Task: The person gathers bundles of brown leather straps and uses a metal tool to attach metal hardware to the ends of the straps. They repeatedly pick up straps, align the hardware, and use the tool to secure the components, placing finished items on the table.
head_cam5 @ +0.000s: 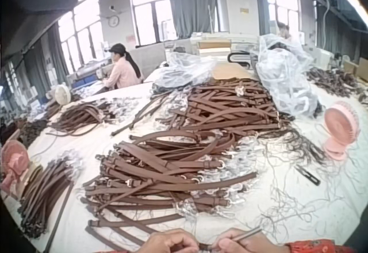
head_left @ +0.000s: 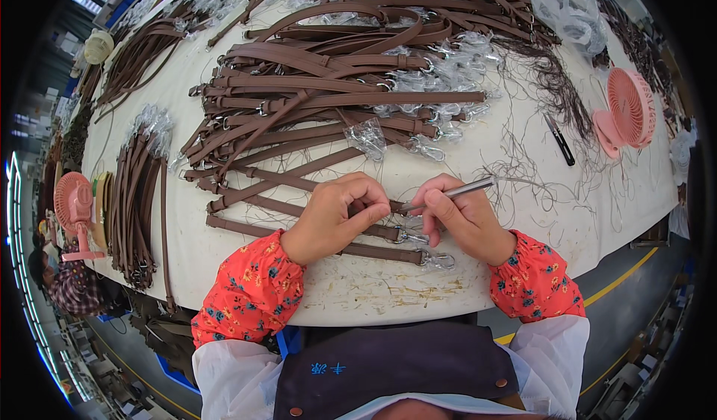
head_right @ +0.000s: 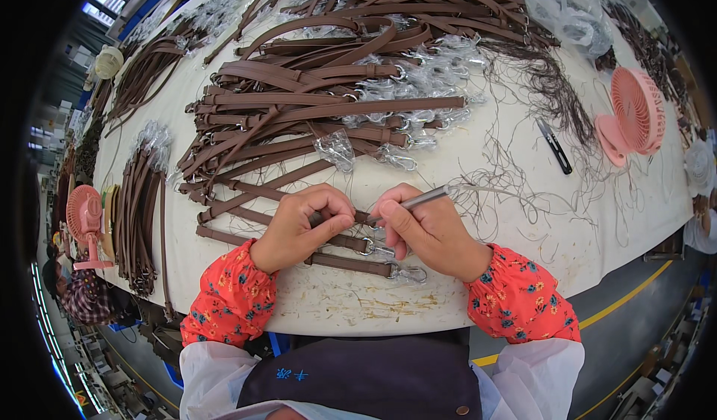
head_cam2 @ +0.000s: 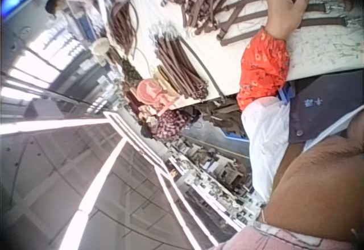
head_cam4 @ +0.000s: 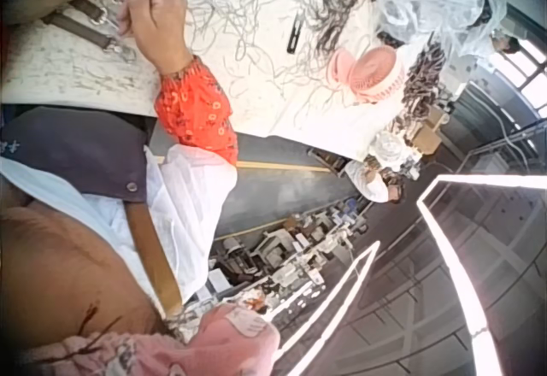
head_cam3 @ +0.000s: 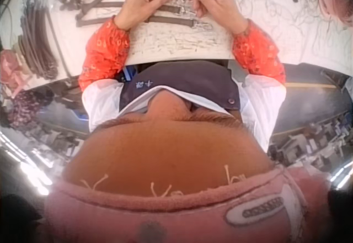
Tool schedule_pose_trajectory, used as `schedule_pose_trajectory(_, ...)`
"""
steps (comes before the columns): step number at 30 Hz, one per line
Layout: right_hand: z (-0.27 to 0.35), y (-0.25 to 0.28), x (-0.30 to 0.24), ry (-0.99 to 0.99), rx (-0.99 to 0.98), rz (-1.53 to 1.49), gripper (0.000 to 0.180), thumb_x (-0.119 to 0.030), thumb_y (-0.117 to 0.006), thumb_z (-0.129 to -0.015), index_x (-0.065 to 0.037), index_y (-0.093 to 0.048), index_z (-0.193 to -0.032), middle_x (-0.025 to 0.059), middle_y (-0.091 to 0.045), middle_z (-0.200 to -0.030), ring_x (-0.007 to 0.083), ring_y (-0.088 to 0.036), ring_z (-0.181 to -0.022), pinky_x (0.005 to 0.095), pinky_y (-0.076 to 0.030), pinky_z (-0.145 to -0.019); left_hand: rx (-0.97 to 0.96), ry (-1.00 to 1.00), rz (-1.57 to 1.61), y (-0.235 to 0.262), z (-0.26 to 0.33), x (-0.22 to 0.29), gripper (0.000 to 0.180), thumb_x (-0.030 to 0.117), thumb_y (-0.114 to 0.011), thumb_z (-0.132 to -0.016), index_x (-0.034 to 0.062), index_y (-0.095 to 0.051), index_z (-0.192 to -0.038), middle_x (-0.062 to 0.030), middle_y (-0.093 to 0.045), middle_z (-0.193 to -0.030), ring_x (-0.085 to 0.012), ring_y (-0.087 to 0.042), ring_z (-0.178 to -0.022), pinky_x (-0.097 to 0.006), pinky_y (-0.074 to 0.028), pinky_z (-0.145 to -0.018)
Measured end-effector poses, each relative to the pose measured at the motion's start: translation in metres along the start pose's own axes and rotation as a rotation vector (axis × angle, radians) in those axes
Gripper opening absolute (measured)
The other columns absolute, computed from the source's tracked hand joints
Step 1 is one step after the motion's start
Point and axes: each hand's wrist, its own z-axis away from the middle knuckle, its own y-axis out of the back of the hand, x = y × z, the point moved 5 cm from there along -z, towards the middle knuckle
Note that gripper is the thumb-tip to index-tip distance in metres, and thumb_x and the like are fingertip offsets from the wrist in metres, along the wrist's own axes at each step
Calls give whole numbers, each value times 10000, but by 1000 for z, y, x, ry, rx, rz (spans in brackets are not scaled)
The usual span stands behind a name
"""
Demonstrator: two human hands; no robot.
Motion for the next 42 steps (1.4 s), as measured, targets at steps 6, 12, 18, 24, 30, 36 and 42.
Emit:
schedule_pose_trajectory(6, 1, 2, 0, 28, 37, -23, 299, -261, -457, -1089, -1, -602, -1061, 31, -624, -695, 77, -600, -544, 218, -479, -506, -90, -230, -75, 3, 0, 8, 88, 86, -733, -889, 33, -686, -941, -70, -631, -889, -173, -603, -748, -309, -485, -659)
schedule_pose_trajectory(12, 0, 4, -1, 27, 56, -43, 289, -258, -459, -1087, -3, -593, -1069, 38, -624, -698, 78, -600, -539, 219, -485, -519, 57, -161, -361, -7, -10, 13, 104, 88, -712, -897, 65, -684, -994, -80, -595, -915, -233, -613, -781, -341, -500, -699)
schedule_pose_trajectory(18, 0, 4, 2, 32, 50, -56, 280, -246, -460, -1086, -1, -595, -1070, 37, -622, -704, 81, -600, -540, 222, -489, -518, 55, -200, -509, -12, -14, 12, 90, 105, -666, -902, 66, -639, -979, -112, -588, -932, -314, -624, -829, -388, -497, -696)
schedule_pose_trajectory(24, 1, 4, 2, 17, 43, -58, 275, -244, -467, -1084, -2, -599, -1076, 38, -620, -712, 83, -604, -548, 225, -490, -517, 80, -218, -531, -12, -14, 15, 75, 90, -649, -904, 55, -601, -950, -110, -587, -914, -325, -615, -845, -398, -492, -702)
schedule_pose_trajectory(30, 0, 3, 2, 26, 28, -54, 271, -248, -469, -1085, -11, -599, -1075, 34, -617, -717, 86, -607, -551, 224, -487, -514, 82, -230, -467, -11, -13, 13, 80, 112, -640, -916, 50, -597, -941, -110, -600, -921, -337, -610, -878, -423, -493, -713)
schedule_pose_trajectory(36, 0, 3, 2, 24, 23, -50, 277, -259, -473, -1086, -13, -600, -1076, 34, -617, -724, 85, -608, -552, 225, -485, -510, 53, -240, -427, -10, -13, 10, 75, 93, -621, -926, 51, -576, -969, -113, -591, -920, -321, -593, -859, -387, -478, -740)
schedule_pose_trajectory(42, 0, 2, 1, 13, 24, -55, 270, -252, -476, -1085, -11, -598, -1079, 35, -618, -743, 83, -607, -556, 225, -486, -511, -3, -176, -275, -7, -10, 11, 26, 61, -565, -982, 47, -573, -1002, -61, -595, -894, -206, -591, -836, -320, -469, -730)
